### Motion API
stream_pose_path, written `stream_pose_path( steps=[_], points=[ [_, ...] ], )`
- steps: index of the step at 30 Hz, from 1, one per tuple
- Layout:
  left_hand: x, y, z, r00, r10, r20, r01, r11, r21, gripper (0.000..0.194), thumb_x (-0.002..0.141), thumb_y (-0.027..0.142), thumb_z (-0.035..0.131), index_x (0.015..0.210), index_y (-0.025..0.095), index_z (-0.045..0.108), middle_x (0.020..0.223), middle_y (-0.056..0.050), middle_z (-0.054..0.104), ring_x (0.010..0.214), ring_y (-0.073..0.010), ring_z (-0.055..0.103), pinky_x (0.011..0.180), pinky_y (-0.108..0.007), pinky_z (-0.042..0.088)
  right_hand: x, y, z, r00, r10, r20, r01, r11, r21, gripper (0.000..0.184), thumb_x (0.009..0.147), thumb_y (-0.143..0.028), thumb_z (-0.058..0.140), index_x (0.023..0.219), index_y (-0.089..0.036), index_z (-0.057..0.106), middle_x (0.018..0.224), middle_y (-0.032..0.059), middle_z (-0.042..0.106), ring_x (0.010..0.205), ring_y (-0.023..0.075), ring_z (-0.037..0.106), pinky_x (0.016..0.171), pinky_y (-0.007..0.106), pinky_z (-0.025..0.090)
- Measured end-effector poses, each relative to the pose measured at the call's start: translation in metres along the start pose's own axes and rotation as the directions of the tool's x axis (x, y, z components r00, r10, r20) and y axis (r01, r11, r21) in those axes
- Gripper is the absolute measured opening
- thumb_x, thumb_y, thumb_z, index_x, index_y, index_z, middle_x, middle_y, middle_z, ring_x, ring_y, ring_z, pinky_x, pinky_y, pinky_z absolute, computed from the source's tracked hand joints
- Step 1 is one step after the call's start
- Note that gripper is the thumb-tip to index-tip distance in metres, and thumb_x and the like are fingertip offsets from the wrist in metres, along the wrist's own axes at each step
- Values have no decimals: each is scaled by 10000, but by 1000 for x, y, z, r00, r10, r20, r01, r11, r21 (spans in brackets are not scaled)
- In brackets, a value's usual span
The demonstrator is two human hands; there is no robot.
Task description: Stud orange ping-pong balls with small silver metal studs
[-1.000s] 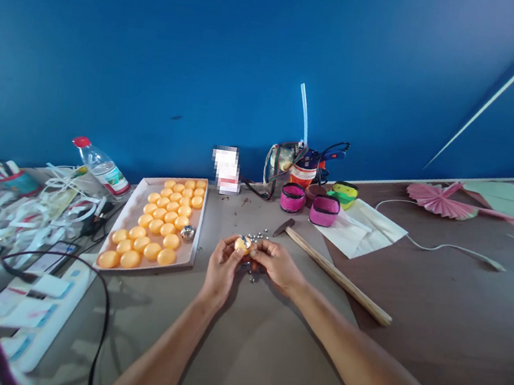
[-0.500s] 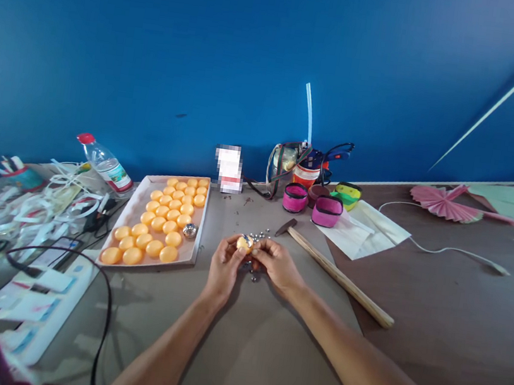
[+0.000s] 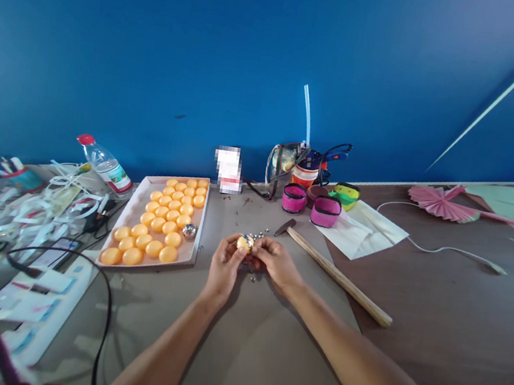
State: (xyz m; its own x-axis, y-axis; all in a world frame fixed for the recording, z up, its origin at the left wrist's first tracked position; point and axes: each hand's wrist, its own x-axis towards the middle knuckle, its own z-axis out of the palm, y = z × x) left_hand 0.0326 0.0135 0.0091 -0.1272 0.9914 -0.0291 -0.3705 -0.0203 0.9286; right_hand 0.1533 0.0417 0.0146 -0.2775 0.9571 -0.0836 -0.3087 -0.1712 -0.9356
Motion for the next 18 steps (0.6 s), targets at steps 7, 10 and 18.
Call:
stream_pose_path(
  steps=[7, 10, 18],
  points=[
    [2, 10, 2, 998, -62, 25, 65, 988, -143, 339, 692, 320, 696, 974, 183, 566, 870, -14, 646, 648, -100, 607, 674, -248, 462, 3, -8, -19, 964, -262, 38, 227, 742, -631, 153, 803, -272, 478, 768, -172, 588, 687, 12, 568, 655, 136, 525, 618, 249, 392],
    [3, 13, 1, 997, -74, 14, 75, 981, -178, 327, 693, 328, 695, 963, 189, 572, 853, -8, 649, 633, -99, 610, 670, -247, 461, 3, -5, -25, 933, -306, 188, 317, 458, -831, 157, 804, -205, 485, 883, -168, 615, 886, 68, 605, 837, 169, 548, 758, 279, 394],
    [2, 15, 2, 997, -66, 51, 76, 971, -226, 290, 721, 304, 669, 963, 176, 573, 873, -30, 650, 653, -104, 609, 680, -251, 469, -4, -2, -19, 934, -163, 317, 320, -6, -947, 140, 817, -241, 511, 887, -181, 617, 927, 80, 599, 927, 210, 518, 789, 316, 322]
  ],
)
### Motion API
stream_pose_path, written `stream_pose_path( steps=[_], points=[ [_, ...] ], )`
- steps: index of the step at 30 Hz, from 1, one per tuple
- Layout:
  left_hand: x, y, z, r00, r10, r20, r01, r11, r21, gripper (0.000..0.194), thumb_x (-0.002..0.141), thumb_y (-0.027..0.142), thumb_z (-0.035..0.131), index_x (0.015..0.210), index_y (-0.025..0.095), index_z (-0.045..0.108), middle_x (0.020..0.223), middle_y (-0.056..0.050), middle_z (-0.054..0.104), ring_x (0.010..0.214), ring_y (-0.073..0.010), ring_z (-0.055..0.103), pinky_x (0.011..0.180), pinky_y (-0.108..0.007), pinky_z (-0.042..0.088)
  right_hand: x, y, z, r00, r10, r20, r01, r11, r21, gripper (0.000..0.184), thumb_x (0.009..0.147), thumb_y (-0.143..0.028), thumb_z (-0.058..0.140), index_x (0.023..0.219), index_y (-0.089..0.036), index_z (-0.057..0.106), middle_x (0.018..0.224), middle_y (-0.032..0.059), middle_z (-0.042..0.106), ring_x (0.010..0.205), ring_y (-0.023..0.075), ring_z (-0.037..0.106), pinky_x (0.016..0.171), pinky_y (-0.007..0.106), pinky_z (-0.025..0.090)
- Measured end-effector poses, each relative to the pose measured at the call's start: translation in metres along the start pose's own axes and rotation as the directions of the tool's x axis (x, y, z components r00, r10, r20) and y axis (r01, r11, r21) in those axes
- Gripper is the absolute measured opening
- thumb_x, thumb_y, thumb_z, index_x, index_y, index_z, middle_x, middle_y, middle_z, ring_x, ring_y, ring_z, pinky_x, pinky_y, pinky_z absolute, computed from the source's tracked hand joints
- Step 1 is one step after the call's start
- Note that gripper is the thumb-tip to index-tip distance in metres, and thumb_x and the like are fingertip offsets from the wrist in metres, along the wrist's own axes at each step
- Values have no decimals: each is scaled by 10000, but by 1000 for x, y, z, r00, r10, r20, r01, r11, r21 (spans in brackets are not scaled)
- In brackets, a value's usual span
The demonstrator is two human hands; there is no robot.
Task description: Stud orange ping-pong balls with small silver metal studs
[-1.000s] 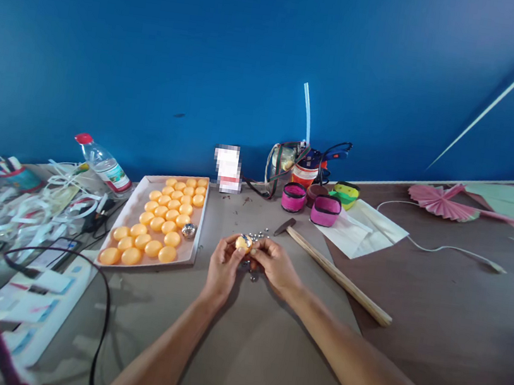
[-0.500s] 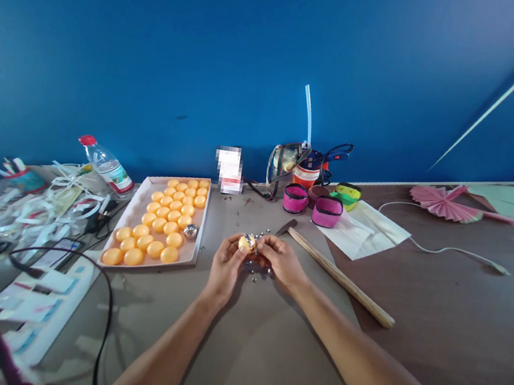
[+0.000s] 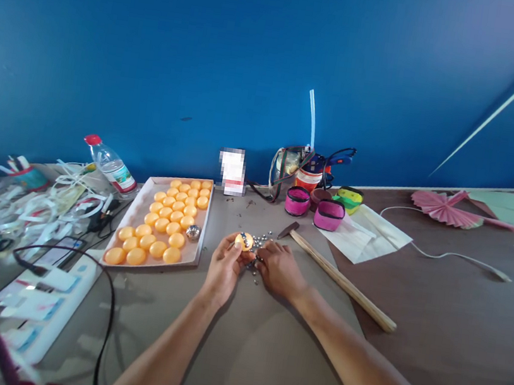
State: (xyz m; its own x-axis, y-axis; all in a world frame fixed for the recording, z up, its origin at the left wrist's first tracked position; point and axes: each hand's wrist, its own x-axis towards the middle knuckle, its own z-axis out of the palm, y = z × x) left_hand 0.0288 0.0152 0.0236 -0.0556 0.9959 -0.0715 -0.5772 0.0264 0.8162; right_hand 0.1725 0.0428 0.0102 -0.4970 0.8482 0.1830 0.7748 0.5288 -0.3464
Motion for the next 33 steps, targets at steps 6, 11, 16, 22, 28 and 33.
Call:
stream_pose_path(
  steps=[6, 11, 16, 22, 28, 33],
  points=[
    [-1, 1, 0, 999, -27, 22, 27, 1000, -10, 278, 722, 281, 671, 964, 186, 573, 893, -26, 648, 685, -104, 615, 709, -254, 471, 3, -2, 7, 998, -2, -69, 4, 999, 36, 148, 825, -161, 465, 811, -179, 610, 859, 65, 613, 852, 174, 533, 763, 298, 302],
    [-1, 2, 1, 1000, -26, 7, 26, 1000, -7, 291, 707, 289, 684, 956, 183, 577, 876, -27, 649, 682, -107, 607, 701, -260, 474, 2, 0, 6, 978, 25, -205, 8, 988, 157, 118, 808, -149, 473, 766, -173, 580, 810, 44, 613, 792, 150, 549, 772, 283, 315],
    [0, 3, 1, 999, -34, 10, 34, 999, -5, 270, 715, 286, 676, 943, 179, 577, 872, -27, 648, 686, -108, 601, 707, -263, 471, 2, 1, 5, 957, 79, -279, 15, 947, 320, 128, 746, -89, 456, 769, -165, 556, 769, 39, 620, 747, 147, 556, 766, 281, 348],
    [1, 2, -2, 999, -40, 23, 41, 999, -16, 263, 725, 280, 667, 953, 183, 578, 880, -25, 642, 710, -115, 605, 731, -277, 464, 3, -5, 2, 948, 277, -158, -85, 696, 713, 75, 732, -178, 481, 758, -183, 552, 662, -17, 574, 585, 112, 496, 551, 219, 362],
    [2, 3, -1, 999, -29, 19, 29, 1000, -11, 268, 716, 294, 674, 938, 179, 581, 880, -30, 639, 726, -120, 598, 720, -266, 459, 7, -10, 1, 968, 249, 42, -112, 276, 955, 165, 712, -334, 592, 715, -177, 541, 526, -58, 493, 456, 78, 443, 472, 211, 346],
    [1, 4, 0, 999, -14, 42, 14, 1000, 6, 261, 732, 303, 656, 939, 169, 570, 866, -38, 632, 683, -127, 593, 664, -276, 468, 8, -14, -3, 966, 248, 75, -102, 101, 990, 197, 661, -332, 636, 755, -179, 557, 564, -45, 558, 477, 88, 499, 509, 233, 393]
  ],
)
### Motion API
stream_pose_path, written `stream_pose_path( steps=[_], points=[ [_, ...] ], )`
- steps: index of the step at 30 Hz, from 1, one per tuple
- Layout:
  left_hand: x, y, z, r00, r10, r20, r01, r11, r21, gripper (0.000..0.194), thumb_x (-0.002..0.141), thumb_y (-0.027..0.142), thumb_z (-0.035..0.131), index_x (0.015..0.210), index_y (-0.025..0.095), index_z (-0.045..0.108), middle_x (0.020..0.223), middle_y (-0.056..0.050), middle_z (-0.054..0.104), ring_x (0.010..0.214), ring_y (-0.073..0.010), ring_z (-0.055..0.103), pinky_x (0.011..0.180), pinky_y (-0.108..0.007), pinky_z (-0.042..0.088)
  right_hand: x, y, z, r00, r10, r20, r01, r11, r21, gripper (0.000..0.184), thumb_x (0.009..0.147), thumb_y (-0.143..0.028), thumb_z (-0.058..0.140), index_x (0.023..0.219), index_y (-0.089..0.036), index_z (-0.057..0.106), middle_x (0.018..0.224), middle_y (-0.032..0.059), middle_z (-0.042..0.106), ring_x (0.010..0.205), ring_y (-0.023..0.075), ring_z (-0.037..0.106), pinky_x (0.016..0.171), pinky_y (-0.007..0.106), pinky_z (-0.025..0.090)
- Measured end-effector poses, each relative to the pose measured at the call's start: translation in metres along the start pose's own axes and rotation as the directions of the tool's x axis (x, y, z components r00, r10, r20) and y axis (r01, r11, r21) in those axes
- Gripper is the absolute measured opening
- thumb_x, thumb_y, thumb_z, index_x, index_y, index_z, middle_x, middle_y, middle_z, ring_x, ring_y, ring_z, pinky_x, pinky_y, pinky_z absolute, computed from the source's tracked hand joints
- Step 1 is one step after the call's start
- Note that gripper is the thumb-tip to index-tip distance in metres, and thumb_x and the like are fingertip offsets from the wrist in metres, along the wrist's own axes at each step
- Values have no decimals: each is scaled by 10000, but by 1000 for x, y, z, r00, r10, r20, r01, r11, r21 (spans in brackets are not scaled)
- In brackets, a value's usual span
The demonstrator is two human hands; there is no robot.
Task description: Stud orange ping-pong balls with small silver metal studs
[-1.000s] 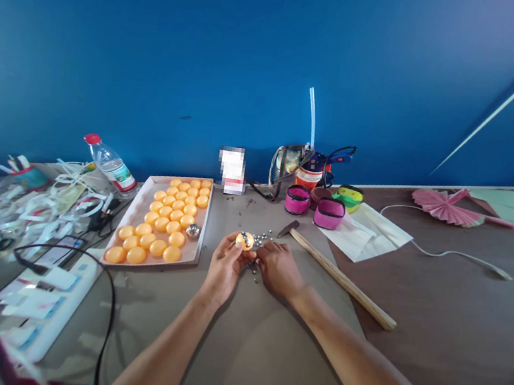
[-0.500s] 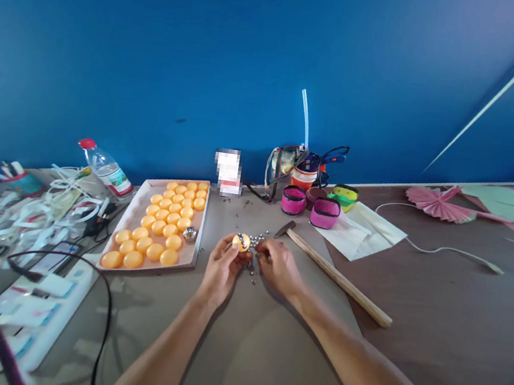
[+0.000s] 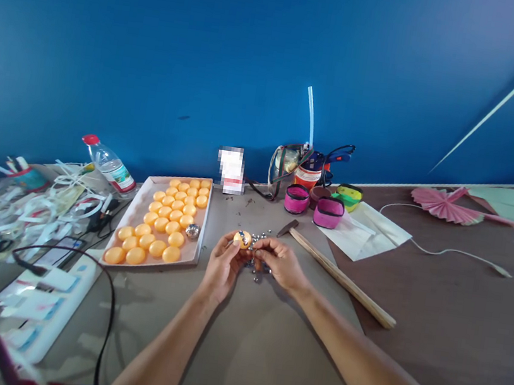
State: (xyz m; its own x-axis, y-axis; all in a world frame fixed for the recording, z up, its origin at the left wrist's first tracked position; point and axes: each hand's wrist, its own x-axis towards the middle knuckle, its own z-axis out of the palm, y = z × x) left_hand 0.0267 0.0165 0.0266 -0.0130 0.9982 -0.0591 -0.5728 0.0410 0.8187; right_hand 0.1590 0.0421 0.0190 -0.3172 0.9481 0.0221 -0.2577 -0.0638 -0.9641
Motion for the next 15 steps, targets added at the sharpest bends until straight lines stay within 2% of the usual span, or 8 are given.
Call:
stream_pose_path(
  steps=[4, 9, 15],
  points=[
    [0, -1, 0, 1000, -14, -9, 14, 1000, 5, 273, 731, 305, 657, 952, 174, 563, 865, -36, 636, 696, -137, 607, 684, -291, 476, -1, 1, 1, 999, -8, -42, 6, 999, -49, 160, 673, -314, 617, 731, -189, 536, 532, -59, 518, 455, 86, 472, 498, 233, 385],
    [-1, -5, -1, 999, -40, -37, 39, 999, -7, 281, 710, 286, 680, 951, 185, 577, 871, -22, 649, 722, -123, 611, 717, -273, 471, 0, 7, 1, 992, -109, -62, 94, 974, -205, 107, 689, -286, 593, 710, -184, 569, 674, -20, 544, 581, 94, 473, 525, 213, 377],
    [-2, -7, 1, 999, -36, -40, 35, 999, -16, 276, 707, 286, 686, 936, 180, 574, 874, -23, 651, 709, -125, 610, 704, -281, 483, 0, 9, 3, 995, -79, -64, 67, 983, -169, 101, 683, -274, 590, 716, -179, 578, 703, -23, 542, 590, 89, 466, 548, 215, 381]
  ],
)
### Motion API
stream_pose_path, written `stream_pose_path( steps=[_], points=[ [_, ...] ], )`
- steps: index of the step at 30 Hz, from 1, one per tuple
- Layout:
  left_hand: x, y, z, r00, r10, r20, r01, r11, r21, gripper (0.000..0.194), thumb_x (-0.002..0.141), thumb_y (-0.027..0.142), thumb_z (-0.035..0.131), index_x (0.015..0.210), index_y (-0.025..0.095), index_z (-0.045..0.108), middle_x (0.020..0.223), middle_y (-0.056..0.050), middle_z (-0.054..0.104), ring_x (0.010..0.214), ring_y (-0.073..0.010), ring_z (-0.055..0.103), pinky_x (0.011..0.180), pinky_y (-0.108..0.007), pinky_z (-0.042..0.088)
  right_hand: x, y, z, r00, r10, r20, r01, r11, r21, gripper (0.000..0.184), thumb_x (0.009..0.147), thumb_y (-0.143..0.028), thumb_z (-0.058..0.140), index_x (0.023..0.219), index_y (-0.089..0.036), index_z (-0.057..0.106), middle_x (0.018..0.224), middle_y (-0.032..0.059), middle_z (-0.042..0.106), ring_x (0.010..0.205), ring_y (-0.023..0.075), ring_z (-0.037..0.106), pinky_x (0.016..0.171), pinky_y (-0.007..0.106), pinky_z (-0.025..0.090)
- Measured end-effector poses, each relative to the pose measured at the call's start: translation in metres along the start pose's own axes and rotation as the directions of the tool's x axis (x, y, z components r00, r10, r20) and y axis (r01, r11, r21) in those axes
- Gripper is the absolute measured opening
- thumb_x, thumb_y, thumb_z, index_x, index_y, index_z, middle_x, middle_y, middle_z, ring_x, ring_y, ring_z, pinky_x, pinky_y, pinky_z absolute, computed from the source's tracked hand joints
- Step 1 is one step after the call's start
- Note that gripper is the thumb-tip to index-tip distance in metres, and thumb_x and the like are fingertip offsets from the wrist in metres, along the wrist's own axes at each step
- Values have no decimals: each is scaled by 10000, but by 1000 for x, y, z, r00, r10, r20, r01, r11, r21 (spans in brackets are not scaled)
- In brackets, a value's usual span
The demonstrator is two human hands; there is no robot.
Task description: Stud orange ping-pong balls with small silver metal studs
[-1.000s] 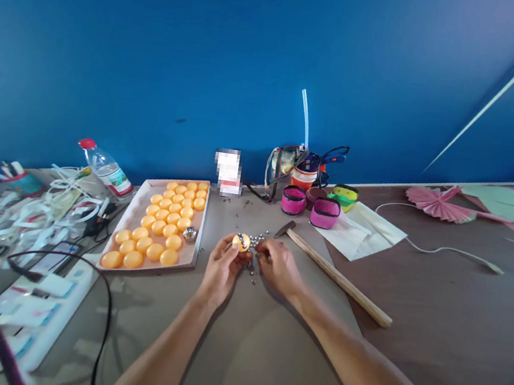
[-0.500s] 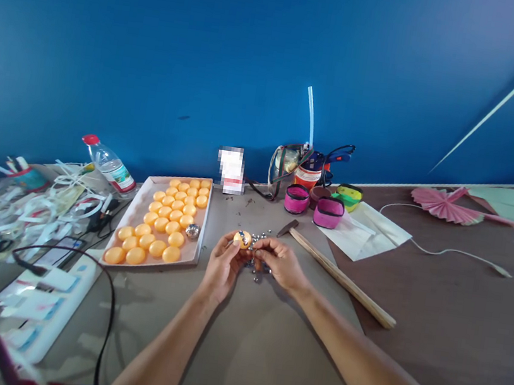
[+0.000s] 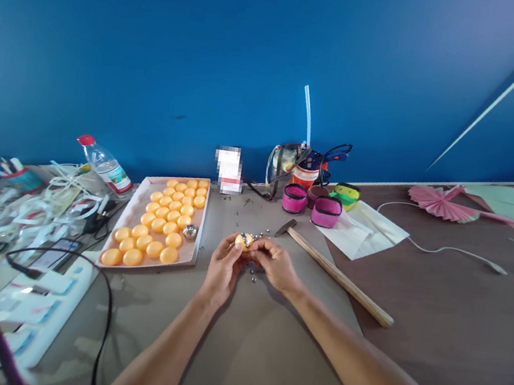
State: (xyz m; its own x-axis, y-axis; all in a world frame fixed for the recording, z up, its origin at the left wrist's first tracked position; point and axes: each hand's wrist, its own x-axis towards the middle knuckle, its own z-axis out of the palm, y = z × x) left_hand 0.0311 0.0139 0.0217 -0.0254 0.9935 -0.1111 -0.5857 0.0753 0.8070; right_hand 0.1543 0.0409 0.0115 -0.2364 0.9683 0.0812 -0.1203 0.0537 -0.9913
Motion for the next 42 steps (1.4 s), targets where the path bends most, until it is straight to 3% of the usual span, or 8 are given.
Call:
stream_pose_path(
  steps=[7, 25, 42],
  points=[
    [0, -1, 0, 1000, 9, 16, -9, 1000, 1, 281, 715, 288, 681, 945, 176, 565, 851, -27, 651, 703, -138, 614, 687, -299, 487, 0, 1, 1, 998, 64, 5, -64, 995, 74, 168, 670, -330, 614, 715, -175, 568, 591, -44, 522, 503, 78, 432, 502, 216, 381],
    [-1, -1, 3, 1000, 17, 6, -18, 999, 31, 298, 707, 315, 684, 931, 161, 563, 830, -28, 649, 682, -134, 608, 646, -276, 485, -1, -4, -1, 997, 74, 40, -76, 995, 58, 139, 670, -305, 614, 685, -173, 576, 577, -44, 528, 490, 82, 461, 500, 229, 400],
    [-4, -10, 1, 987, 158, 4, -157, 976, 153, 306, 747, 342, 640, 979, 171, 538, 840, -31, 639, 648, -127, 595, 613, -271, 480, -2, 9, 4, 997, 77, 1, -77, 993, 88, 145, 694, -298, 584, 703, -194, 484, 543, -52, 530, 481, 95, 465, 513, 235, 377]
  ],
)
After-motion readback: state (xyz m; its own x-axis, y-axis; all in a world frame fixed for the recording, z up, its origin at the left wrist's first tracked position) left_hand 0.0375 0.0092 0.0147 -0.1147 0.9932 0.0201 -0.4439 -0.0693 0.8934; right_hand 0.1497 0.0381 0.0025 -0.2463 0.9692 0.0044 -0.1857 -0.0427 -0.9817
